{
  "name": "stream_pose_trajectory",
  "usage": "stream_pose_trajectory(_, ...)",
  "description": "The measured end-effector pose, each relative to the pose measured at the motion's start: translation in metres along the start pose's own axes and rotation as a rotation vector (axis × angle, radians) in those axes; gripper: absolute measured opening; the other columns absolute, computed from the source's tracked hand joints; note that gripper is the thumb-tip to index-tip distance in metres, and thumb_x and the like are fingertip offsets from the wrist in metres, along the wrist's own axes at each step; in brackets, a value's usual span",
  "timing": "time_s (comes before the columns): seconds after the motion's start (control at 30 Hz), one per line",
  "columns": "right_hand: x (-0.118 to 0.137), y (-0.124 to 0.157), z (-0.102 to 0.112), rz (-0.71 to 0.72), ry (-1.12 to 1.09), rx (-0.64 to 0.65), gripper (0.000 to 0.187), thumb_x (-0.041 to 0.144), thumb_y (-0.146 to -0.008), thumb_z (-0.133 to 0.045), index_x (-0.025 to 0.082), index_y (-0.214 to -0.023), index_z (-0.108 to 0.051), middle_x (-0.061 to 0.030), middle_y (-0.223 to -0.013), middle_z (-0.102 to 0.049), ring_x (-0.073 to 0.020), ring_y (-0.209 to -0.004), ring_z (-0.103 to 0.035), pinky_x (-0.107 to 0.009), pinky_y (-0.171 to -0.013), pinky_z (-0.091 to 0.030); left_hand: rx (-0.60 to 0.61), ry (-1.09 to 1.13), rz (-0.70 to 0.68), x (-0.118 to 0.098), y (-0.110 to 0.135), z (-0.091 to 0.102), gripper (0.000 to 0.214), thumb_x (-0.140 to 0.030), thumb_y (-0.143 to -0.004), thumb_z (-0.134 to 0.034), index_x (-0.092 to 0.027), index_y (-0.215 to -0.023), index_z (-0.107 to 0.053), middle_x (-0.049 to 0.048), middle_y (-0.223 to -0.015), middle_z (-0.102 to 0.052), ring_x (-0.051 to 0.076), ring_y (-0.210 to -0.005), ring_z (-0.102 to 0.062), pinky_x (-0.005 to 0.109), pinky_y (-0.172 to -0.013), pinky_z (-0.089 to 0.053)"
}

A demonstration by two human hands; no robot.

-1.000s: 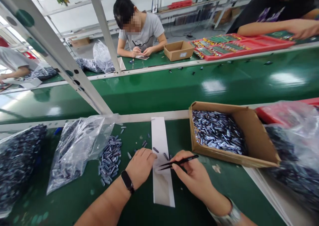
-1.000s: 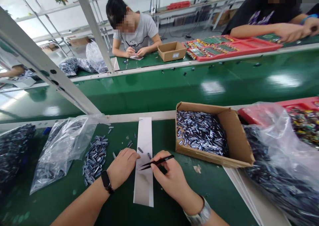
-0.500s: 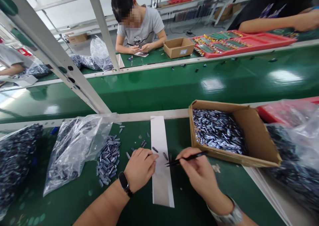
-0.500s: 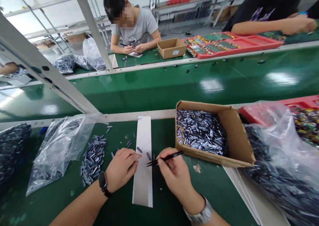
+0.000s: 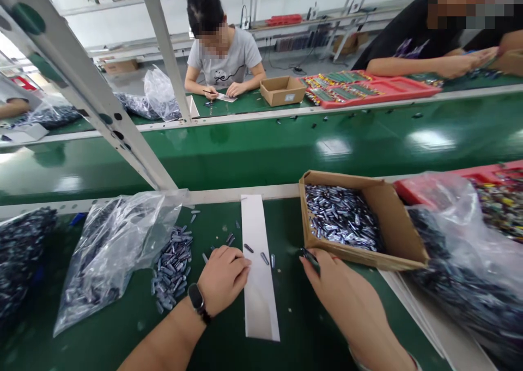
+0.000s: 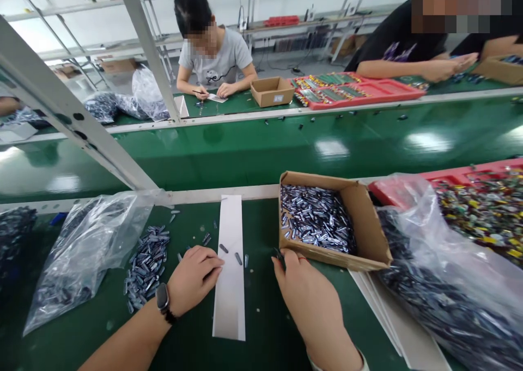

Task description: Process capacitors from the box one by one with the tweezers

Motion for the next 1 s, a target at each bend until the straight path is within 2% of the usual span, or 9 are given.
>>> stream_pose_trajectory(0.1,0.002,-0.009,-0.011,0.068,0.161,0.046,0.031,0.041,-0.125,-0.067,0.030,-0.097,-0.077,-0.0155,-0.081,-0.086,-0.0309,-0.059,-0.079,-0.038,-0.054,-0.044,-0.013,0.022,0.013,0.005,-0.001,0.000,0.021,-0.017,-0.120,-0.076,-0.028,-0.125,-0.094,0.0069,-0.112,-0.089,0.028,-0.104,-0.085,0.043,-0.098,-0.071)
stream_pose_trajectory(0.17,-0.001,-0.013,-0.016,0.065,0.218,0.102,0.027,0.029,-0.120,-0.072,0.030,-0.093,-0.074,-0.0141,-0.082,-0.087,-0.0309,-0.062,-0.082,-0.037,-0.056,-0.046,-0.021,0.042,0.012,0.006,-0.001,0.000,0.021,-0.018,-0.121,-0.076,-0.028,-0.125,-0.094,0.0068,-0.111,-0.090,0.027,-0.102,-0.084,0.043,-0.097,-0.071)
stream_pose_trajectory(0.27,-0.003,-0.018,-0.018,0.026,0.284,0.128,0.027,0.022,-0.115,-0.075,0.030,-0.089,-0.070,-0.0141,-0.079,-0.085,-0.0335,-0.063,-0.084,-0.039,-0.058,-0.047,-0.039,0.060,0.006,0.007,-0.001,0.000,0.022,-0.020,-0.123,-0.074,-0.027,-0.127,-0.094,0.0074,-0.111,-0.090,0.028,-0.102,-0.084,0.043,-0.098,-0.071)
stream_pose_trajectory(0.4,0.000,-0.025,-0.024,0.020,0.238,0.194,0.035,0.016,-0.102,-0.084,0.032,-0.083,-0.060,-0.0118,-0.074,-0.081,-0.0356,-0.065,-0.084,-0.041,-0.061,-0.048,-0.061,0.068,-0.005,0.007,-0.001,0.001,0.025,-0.021,-0.125,-0.071,-0.025,-0.130,-0.095,0.0084,-0.111,-0.090,0.028,-0.102,-0.082,0.044,-0.099,-0.071)
stream_pose_trajectory(0.53,0.006,-0.031,-0.025,0.012,0.146,0.238,0.043,0.014,-0.095,-0.085,0.035,-0.078,-0.052,-0.0069,-0.070,-0.078,-0.0320,-0.064,-0.081,-0.040,-0.062,-0.047,-0.047,0.080,0.009,0.009,-0.001,-0.001,0.024,-0.022,-0.126,-0.072,-0.026,-0.129,-0.096,0.0081,-0.109,-0.089,0.028,-0.102,-0.081,0.044,-0.101,-0.070)
stream_pose_trajectory(0.6,0.017,-0.030,-0.028,-0.002,0.110,0.275,0.038,0.015,-0.095,-0.082,0.035,-0.078,-0.055,-0.0032,-0.068,-0.077,-0.0286,-0.062,-0.078,-0.038,-0.061,-0.045,-0.039,0.081,0.023,0.010,-0.001,-0.001,0.023,-0.022,-0.125,-0.074,-0.027,-0.128,-0.096,0.0076,-0.110,-0.088,0.028,-0.103,-0.081,0.044,-0.101,-0.069)
stream_pose_trajectory(0.7,0.049,-0.028,-0.038,0.009,0.035,0.375,0.033,0.014,-0.096,-0.082,0.034,-0.079,-0.060,0.0005,-0.067,-0.075,-0.0259,-0.063,-0.075,-0.036,-0.064,-0.044,-0.030,0.082,0.029,0.009,-0.002,-0.002,0.021,-0.019,-0.122,-0.077,-0.027,-0.126,-0.095,0.0067,-0.109,-0.088,0.027,-0.102,-0.080,0.043,-0.099,-0.067)
stream_pose_trajectory(0.87,0.105,-0.025,-0.063,0.002,-0.087,0.558,0.032,0.005,-0.099,-0.082,0.031,-0.084,-0.068,-0.0059,-0.086,-0.088,-0.0293,-0.084,-0.087,-0.035,-0.076,-0.053,0.018,0.054,0.038,0.009,-0.002,-0.006,0.015,-0.015,-0.113,-0.081,-0.025,-0.112,-0.093,0.0058,-0.102,-0.085,0.027,-0.098,-0.078,0.041,-0.096,-0.066)
stream_pose_trajectory(1.0,0.120,-0.025,-0.078,-0.027,-0.111,0.613,0.026,0.009,-0.104,-0.081,0.028,-0.088,-0.075,-0.0091,-0.094,-0.092,-0.0298,-0.092,-0.091,-0.033,-0.079,-0.056,0.054,0.011,0.074,0.013,-0.001,-0.007,0.016,-0.015,-0.112,-0.082,-0.026,-0.108,-0.093,0.0051,-0.099,-0.084,0.027,-0.097,-0.078,0.040,-0.093,-0.064)
Point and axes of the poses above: each hand's wrist, its own y-axis away from the middle knuckle, its own z-axis out of the back of the hand, x = y × z, the point moved 10 cm from there along -y, towards the middle knuckle
